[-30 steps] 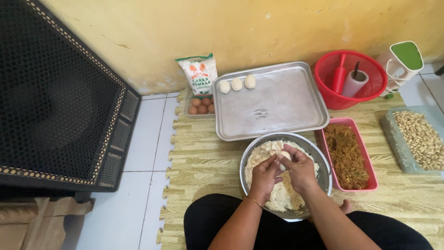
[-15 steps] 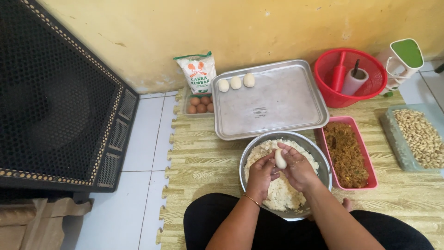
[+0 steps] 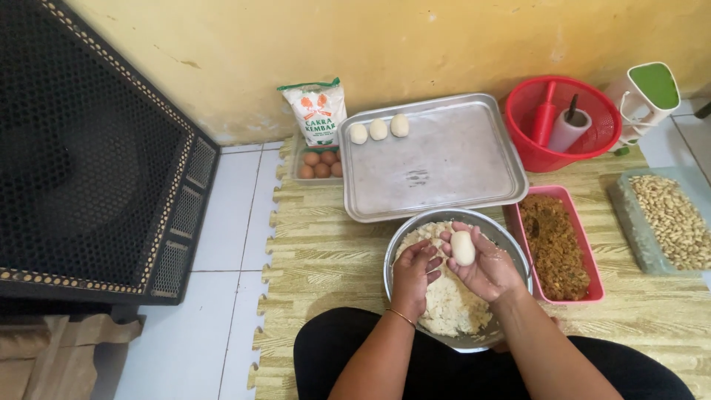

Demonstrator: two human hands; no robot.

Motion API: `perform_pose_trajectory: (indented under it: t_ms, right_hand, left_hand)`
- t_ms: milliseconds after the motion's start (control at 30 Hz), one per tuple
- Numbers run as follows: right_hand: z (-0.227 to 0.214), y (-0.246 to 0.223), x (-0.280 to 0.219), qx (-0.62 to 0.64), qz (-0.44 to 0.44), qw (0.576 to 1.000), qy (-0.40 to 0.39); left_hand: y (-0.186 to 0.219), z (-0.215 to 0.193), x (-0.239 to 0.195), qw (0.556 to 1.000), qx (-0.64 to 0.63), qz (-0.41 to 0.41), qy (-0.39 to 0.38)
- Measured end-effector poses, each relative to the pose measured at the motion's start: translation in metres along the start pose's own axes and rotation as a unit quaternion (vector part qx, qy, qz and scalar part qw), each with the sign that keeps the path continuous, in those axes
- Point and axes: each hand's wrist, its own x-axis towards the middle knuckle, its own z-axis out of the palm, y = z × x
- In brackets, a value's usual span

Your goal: Filling small portions of dough with a mixture and rolling them into balls for baking.

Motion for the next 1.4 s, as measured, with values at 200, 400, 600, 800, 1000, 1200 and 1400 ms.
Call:
perform_pose_trajectory:
  t_ms: [200, 400, 600, 800, 1000, 1200, 1400]
  right_hand:
    - [-0.011, -0.001, -0.001, -0.044, 0.005, 0.996, 0.076]
    - [-0.022, 0.002, 0.007, -0.064, 0.038, 0.988, 0.135]
    - [0.001, -0.002, 0.004, -0.096, 0.033, 0.98, 0.173]
    - [0.03, -0.011, 0.013, -0.057, -0.023, 0.995, 0.074]
    - [0.059, -0.013, 0.08, -0.066, 0.007, 0.998, -0.009]
    - [0.115, 0.008, 0.146, -0.18, 0.052, 0.98, 0.064]
    - [0.111, 0.024, 0.215, -0.144, 0.061, 0.986, 0.063]
  left_hand:
    - [-0.008, -0.002, 0.01, 1.0, 0.004, -0.023, -0.001]
    - [-0.025, -0.005, 0.031, 0.999, 0.009, -0.035, -0.009]
    - [-0.041, -0.009, 0.047, 0.997, 0.005, -0.069, -0.043]
    - [-0.031, -0.01, 0.04, 0.989, -0.043, -0.091, -0.106]
    - [-0.028, -0.004, 0.038, 0.985, -0.04, -0.133, -0.105]
    - [-0.036, -0.003, 0.039, 0.972, -0.071, -0.173, -0.138]
    - [0.003, 0.005, 0.026, 0.976, -0.096, -0.159, -0.115]
